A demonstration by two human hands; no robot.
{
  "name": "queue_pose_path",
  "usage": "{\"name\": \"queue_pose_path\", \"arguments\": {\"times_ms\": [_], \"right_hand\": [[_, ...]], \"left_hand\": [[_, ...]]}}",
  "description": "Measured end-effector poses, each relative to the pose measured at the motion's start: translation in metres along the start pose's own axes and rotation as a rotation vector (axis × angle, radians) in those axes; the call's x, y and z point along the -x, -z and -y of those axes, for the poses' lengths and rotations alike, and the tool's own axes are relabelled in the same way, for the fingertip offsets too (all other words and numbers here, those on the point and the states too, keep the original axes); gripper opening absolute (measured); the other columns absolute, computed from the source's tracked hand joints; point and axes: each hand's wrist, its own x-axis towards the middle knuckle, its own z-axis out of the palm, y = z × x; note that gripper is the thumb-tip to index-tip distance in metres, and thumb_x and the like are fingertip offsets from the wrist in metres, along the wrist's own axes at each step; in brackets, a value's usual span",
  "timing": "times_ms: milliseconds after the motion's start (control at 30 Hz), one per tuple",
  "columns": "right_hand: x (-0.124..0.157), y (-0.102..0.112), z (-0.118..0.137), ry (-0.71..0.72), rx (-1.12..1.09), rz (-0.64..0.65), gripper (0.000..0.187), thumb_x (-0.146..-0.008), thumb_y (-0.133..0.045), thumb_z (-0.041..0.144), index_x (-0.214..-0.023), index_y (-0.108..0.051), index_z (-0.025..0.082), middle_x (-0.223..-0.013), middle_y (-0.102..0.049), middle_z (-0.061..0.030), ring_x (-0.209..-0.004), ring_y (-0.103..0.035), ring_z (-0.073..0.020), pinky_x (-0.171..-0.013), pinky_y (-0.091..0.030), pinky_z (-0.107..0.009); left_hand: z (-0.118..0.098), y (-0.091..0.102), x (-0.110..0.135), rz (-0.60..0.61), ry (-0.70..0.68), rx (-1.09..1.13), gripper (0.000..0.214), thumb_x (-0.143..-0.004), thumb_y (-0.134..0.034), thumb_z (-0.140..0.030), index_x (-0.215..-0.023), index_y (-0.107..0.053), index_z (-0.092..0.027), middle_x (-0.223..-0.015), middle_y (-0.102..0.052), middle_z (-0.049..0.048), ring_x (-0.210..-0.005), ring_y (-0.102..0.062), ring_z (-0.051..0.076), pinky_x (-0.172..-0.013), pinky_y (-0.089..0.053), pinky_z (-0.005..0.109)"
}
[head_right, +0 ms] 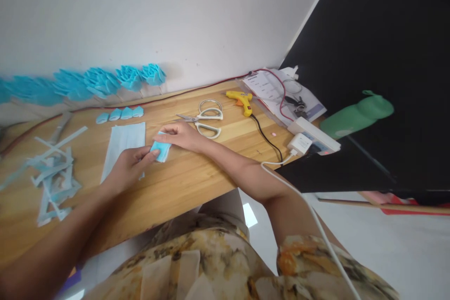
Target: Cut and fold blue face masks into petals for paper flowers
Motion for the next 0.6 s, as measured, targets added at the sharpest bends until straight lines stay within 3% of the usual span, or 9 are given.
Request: {"name": "queue_pose_path", "arguments": {"times_ms": [200,333,500,600], "right_hand": [[0.000,0.000,0.004,-0.021,-0.168,0.060,0.027,-0.086,-0.069,0.043,-0.091,-0.071,0.017,-0.081,-0.066,0.0018,-0.074,-0.057,-0.0094,-0.068,-0.045,-0.023],[-0.001,0.004,0.004,-0.069,-0.147,0.002,0.025,-0.087,-0.065,0.040,-0.091,-0.072,0.016,-0.079,-0.066,0.0015,-0.072,-0.057,-0.0094,-0.066,-0.045,-0.022],[-0.003,0.021,0.000,-0.101,0.086,-0.179,0.025,-0.087,-0.060,0.029,-0.100,-0.073,0.013,-0.066,-0.059,0.0040,-0.057,-0.048,-0.0077,-0.056,-0.037,-0.022],[-0.004,0.026,-0.003,-0.122,0.313,-0.130,0.021,-0.088,-0.057,0.023,-0.095,-0.074,0.013,-0.053,-0.053,0.0062,-0.051,-0.046,-0.0080,-0.056,-0.036,-0.023]], "left_hand": [[-0.004,-0.001,0.000,-0.005,0.019,0.116,0.046,-0.085,-0.057,-0.056,-0.061,-0.046,-0.018,-0.057,-0.035,-0.0030,-0.058,-0.031,0.012,-0.052,-0.025,0.025],[-0.002,-0.001,-0.001,0.008,0.061,0.143,0.045,-0.086,-0.055,-0.057,-0.066,-0.057,-0.017,-0.054,-0.036,-0.0037,-0.053,-0.033,0.012,-0.051,-0.026,0.025],[0.001,0.002,-0.003,-0.121,0.041,0.167,0.041,-0.093,-0.048,-0.048,-0.072,-0.062,-0.016,-0.057,-0.046,-0.0017,-0.055,-0.041,0.012,-0.056,-0.034,0.025],[0.004,0.003,-0.004,-0.173,0.023,0.195,0.039,-0.094,-0.049,-0.046,-0.074,-0.063,-0.016,-0.057,-0.050,-0.0008,-0.055,-0.043,0.012,-0.055,-0.035,0.025]]}}
